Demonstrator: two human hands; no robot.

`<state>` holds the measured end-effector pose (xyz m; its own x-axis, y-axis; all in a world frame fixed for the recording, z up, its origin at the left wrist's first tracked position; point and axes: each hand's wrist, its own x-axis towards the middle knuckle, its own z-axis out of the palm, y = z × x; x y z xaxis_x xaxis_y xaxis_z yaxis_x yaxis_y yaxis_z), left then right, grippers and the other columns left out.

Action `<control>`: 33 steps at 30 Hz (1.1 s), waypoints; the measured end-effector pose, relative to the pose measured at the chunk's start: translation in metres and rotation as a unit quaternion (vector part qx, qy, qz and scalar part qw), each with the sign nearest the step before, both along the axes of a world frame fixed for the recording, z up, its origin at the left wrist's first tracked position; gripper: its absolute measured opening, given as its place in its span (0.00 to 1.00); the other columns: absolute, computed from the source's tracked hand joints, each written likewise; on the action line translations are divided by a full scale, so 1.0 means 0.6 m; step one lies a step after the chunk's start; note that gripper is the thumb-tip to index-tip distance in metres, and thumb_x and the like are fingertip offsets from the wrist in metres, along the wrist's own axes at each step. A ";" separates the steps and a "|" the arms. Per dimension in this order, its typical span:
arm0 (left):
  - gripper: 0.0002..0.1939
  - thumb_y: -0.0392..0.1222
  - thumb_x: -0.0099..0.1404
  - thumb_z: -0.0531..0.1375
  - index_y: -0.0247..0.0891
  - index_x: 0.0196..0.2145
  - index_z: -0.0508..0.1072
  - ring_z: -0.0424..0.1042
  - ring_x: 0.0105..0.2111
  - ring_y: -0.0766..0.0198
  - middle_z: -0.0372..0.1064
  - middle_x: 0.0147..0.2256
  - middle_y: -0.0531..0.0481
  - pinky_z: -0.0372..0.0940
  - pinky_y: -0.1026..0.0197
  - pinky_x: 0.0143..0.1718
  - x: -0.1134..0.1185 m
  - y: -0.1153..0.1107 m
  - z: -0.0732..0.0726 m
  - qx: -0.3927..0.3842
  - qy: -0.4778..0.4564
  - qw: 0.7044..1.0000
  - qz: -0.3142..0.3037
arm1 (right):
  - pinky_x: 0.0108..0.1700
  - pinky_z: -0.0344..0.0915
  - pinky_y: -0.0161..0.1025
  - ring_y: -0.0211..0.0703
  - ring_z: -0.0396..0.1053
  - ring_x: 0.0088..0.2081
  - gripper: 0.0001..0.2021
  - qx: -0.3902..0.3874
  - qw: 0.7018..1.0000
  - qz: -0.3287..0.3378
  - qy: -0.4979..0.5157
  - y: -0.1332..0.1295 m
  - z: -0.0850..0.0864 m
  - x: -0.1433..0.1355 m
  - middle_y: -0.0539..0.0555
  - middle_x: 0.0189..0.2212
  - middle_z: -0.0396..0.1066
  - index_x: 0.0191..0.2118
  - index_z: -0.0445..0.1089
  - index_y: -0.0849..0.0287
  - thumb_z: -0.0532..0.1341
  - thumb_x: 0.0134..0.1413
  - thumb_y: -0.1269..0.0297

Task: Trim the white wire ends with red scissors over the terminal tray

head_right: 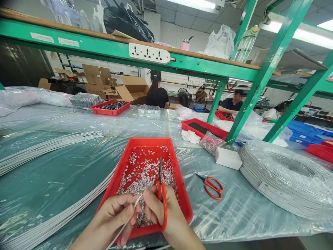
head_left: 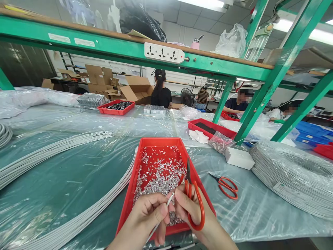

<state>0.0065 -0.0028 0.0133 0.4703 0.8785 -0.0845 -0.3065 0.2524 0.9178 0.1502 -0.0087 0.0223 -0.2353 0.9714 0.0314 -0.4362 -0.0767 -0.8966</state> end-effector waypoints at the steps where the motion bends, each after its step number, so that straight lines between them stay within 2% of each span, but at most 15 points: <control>1: 0.21 0.56 0.51 0.65 0.32 0.22 0.70 0.60 0.11 0.76 0.64 0.15 0.56 0.52 0.75 0.11 0.000 -0.001 0.003 0.005 0.005 1.000 0.003 | 0.20 0.42 0.31 0.27 0.49 0.16 0.14 0.009 0.999 -0.019 -0.029 -0.003 0.006 0.001 0.45 0.13 0.61 0.24 0.71 0.64 0.66 0.48 0.56; 3: 0.21 0.56 0.51 0.65 0.32 0.22 0.70 0.59 0.11 0.76 0.62 0.14 0.56 0.53 0.74 0.12 0.001 -0.001 0.006 0.025 0.026 0.999 0.013 | 0.20 0.44 0.30 0.27 0.51 0.17 0.13 0.030 0.993 -0.058 -0.095 -0.008 0.015 0.003 0.45 0.15 0.62 0.25 0.72 0.64 0.67 0.45 0.58; 5: 0.22 0.57 0.51 0.64 0.33 0.23 0.70 0.57 0.11 0.76 0.60 0.12 0.57 0.52 0.74 0.13 0.003 -0.002 0.007 0.048 0.055 0.997 0.024 | 0.20 0.45 0.30 0.28 0.51 0.17 0.12 0.052 0.985 -0.081 -0.141 -0.009 0.016 0.005 0.43 0.14 0.59 0.24 0.72 0.63 0.67 0.45 0.58; 7: 0.22 0.58 0.51 0.63 0.33 0.24 0.70 0.54 0.11 0.76 0.58 0.10 0.59 0.50 0.74 0.13 0.004 -0.003 0.005 0.065 0.079 0.994 0.036 | 0.20 0.45 0.30 0.29 0.49 0.17 0.10 0.073 0.984 -0.072 -0.147 -0.007 0.010 0.008 0.42 0.13 0.55 0.24 0.71 0.62 0.67 0.45 0.61; 9: 0.22 0.58 0.52 0.63 0.33 0.24 0.70 0.52 0.11 0.77 0.56 0.11 0.60 0.48 0.73 0.14 0.007 -0.005 0.004 0.085 0.091 0.991 0.056 | 0.20 0.45 0.29 0.29 0.48 0.18 0.09 0.087 0.985 -0.056 -0.139 -0.005 0.001 0.012 0.42 0.14 0.55 0.24 0.69 0.61 0.68 0.44 0.63; 13: 0.20 0.56 0.52 0.64 0.32 0.22 0.70 0.55 0.13 0.78 0.56 0.15 0.61 0.48 0.73 0.15 0.011 -0.009 0.004 0.120 0.104 0.982 0.101 | 0.20 0.46 0.29 0.29 0.45 0.18 0.10 0.096 0.985 -0.054 -0.134 -0.005 -0.009 0.019 0.41 0.16 0.54 0.26 0.63 0.59 0.66 0.46 0.64; 15: 0.21 0.56 0.51 0.64 0.32 0.23 0.69 0.57 0.12 0.77 0.57 0.15 0.60 0.49 0.74 0.14 0.010 -0.008 0.004 0.095 0.099 0.987 0.081 | 0.20 0.46 0.29 0.29 0.45 0.18 0.09 0.101 0.984 -0.048 -0.141 -0.005 -0.006 0.021 0.41 0.16 0.54 0.26 0.64 0.60 0.65 0.47 0.64; 20: 0.23 0.58 0.52 0.63 0.32 0.22 0.67 0.64 0.12 0.73 0.63 0.16 0.56 0.53 0.74 0.11 0.001 -0.004 0.006 0.035 0.049 0.998 -0.001 | 0.23 0.52 0.30 0.32 0.56 0.20 0.09 0.103 0.981 -0.047 -0.156 -0.005 0.009 0.022 0.46 0.17 0.64 0.27 0.69 0.62 0.68 0.43 0.63; 24: 0.22 0.58 0.54 0.62 0.32 0.24 0.69 0.60 0.11 0.76 0.62 0.17 0.56 0.49 0.74 0.11 0.000 -0.004 0.005 0.047 0.061 0.997 -0.020 | 0.23 0.49 0.31 0.31 0.56 0.19 0.12 0.052 0.996 -0.021 -0.063 -0.004 0.011 0.014 0.46 0.15 0.63 0.21 0.68 0.63 0.69 0.43 0.62; 26: 0.24 0.60 0.54 0.60 0.32 0.24 0.69 0.56 0.11 0.77 0.61 0.17 0.57 0.46 0.73 0.13 0.001 -0.005 0.004 0.084 0.085 0.993 -0.015 | 0.22 0.47 0.32 0.31 0.55 0.18 0.16 0.002 1.000 0.013 -0.006 -0.001 0.007 0.008 0.45 0.12 0.60 0.18 0.64 0.61 0.68 0.44 0.59; 30: 0.24 0.58 0.60 0.55 0.32 0.22 0.67 0.50 0.13 0.77 0.54 0.15 0.59 0.45 0.70 0.17 0.000 -0.002 -0.002 0.162 0.147 0.976 0.022 | 0.19 0.43 0.32 0.26 0.42 0.11 0.21 -0.070 0.991 0.093 0.065 0.005 -0.004 0.000 0.40 0.08 0.51 0.15 0.57 0.59 0.64 0.46 0.55; 33: 0.21 0.54 0.61 0.55 0.33 0.22 0.67 0.51 0.13 0.76 0.54 0.16 0.58 0.45 0.69 0.17 0.001 0.001 -0.004 0.151 0.151 0.976 0.041 | 0.19 0.43 0.31 0.25 0.40 0.11 0.21 -0.065 0.992 0.073 0.075 0.005 -0.007 0.002 0.40 0.09 0.51 0.15 0.59 0.61 0.64 0.48 0.53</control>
